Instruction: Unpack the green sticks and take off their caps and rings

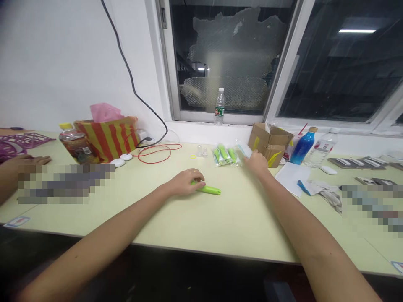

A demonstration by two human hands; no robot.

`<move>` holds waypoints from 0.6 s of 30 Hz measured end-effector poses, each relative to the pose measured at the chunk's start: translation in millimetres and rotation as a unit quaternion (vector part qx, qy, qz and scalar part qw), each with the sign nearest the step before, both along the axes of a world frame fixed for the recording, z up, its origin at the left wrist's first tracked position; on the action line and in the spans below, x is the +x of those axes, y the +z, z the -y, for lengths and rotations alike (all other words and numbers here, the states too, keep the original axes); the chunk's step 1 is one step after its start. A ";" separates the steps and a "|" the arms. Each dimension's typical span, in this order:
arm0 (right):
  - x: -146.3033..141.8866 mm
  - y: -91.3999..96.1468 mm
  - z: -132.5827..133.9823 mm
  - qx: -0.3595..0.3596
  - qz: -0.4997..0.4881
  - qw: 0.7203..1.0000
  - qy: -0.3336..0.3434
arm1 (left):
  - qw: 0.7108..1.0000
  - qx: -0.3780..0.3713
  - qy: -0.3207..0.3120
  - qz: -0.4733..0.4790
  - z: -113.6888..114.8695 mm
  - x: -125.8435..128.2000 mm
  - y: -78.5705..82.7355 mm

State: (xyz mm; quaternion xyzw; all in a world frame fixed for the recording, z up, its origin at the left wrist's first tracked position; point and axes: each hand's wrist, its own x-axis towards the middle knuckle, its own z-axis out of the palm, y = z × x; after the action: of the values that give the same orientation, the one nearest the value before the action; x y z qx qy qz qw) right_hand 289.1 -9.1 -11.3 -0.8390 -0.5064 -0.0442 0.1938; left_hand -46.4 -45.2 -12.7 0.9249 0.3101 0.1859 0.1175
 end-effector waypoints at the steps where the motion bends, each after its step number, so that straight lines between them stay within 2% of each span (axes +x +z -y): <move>1: 1.1 1.9 7.0 0.007 0.005 1.000 -0.001 | 1.000 0.000 0.010 0.011 -2.9 -1.1 -0.7; 4: 10.5 5.0 39.8 0.039 0.016 0.998 0.044 | 0.998 0.008 0.041 0.045 -15.3 -5.0 -3.9; 6: 21.8 3.6 69.0 0.073 0.020 0.986 0.147 | 0.995 0.008 0.061 0.073 -26.0 -8.3 -7.4; 8: 36.0 -1.0 98.4 0.078 0.011 0.963 0.259 | 0.990 0.004 0.092 0.105 -37.8 -12.1 -12.6; 9: 43.4 -4.4 111.2 0.080 0.006 0.956 0.281 | 0.987 0.001 0.106 0.117 -44.0 -14.0 -15.8; 11: 57.2 -12.6 130.9 0.065 -0.020 0.954 0.291 | 0.981 -0.006 0.137 0.139 -56.5 -17.6 -22.9; 13: 67.2 -21.3 142.0 0.008 -0.042 0.955 0.292 | 0.973 -0.009 0.171 0.156 -69.4 -20.1 -29.9; 16: 72.0 -29.2 147.7 -0.073 -0.044 0.954 0.289 | 0.963 0.000 0.210 0.166 -89.5 -20.7 -37.4; 18: 67.3 -27.4 147.9 -0.102 -0.018 0.955 0.277 | 0.959 0.012 0.228 0.165 -103.0 -19.1 -39.5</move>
State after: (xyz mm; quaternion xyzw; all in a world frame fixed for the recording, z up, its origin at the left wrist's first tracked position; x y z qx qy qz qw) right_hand 356.5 -157.0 -38.7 -0.6820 -0.7171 0.0779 0.1207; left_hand -65.5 57.8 -52.2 0.7874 0.4868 0.3616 0.1110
